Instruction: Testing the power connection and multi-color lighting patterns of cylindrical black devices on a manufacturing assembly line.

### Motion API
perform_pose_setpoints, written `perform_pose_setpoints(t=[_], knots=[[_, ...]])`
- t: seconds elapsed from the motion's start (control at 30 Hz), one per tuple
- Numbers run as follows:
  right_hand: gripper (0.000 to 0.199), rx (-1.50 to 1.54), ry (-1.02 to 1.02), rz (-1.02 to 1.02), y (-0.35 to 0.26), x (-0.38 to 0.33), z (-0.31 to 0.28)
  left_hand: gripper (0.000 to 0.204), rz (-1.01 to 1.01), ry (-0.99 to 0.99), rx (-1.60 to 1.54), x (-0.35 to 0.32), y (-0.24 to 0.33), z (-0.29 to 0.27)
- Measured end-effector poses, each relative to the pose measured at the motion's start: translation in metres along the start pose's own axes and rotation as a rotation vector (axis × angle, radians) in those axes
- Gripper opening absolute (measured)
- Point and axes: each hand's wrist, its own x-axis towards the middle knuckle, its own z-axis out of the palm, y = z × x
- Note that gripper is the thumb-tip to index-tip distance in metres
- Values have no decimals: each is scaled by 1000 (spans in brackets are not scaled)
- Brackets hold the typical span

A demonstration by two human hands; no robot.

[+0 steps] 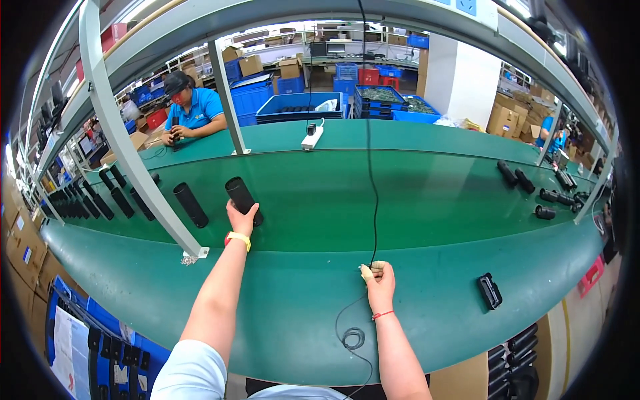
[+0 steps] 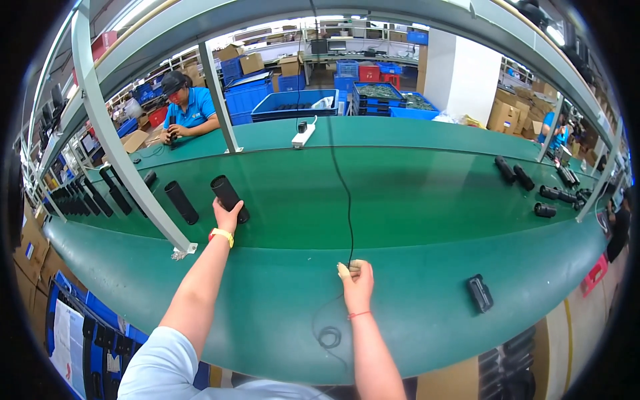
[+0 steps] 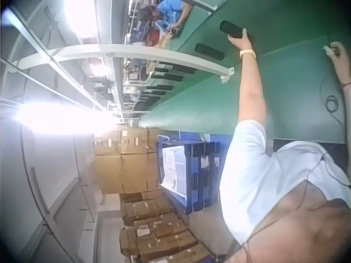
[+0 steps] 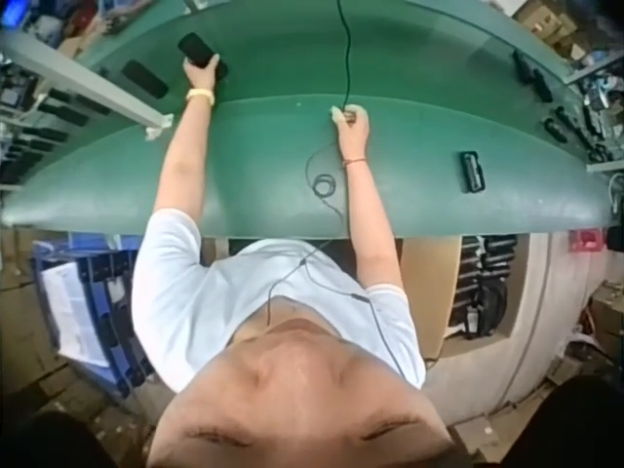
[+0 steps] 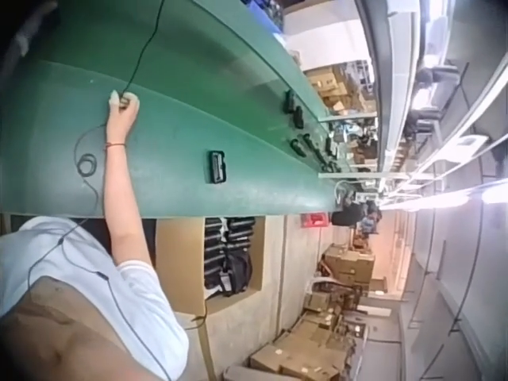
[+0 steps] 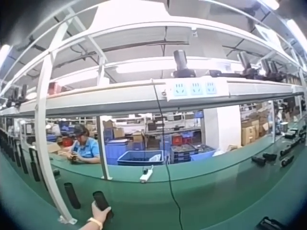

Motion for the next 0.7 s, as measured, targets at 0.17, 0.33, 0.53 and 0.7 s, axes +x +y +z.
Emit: perform_pose_setpoints(t=[0.17,0.33,0.53,0.7], knots=[[20,-161,340,-228,-1,4,-10,62,624,-3,18,-76,86,-13],[21,-262,239,-591,-33,-9,5,50,719,-868,-77,-141,107,11],[26,-250,-518,-693,-119,-38,81,40,808,-888,151,-165,73,56],[13,-835,-865,-572,-152,-71,180,38,800,-707,212,-170,91,36]])
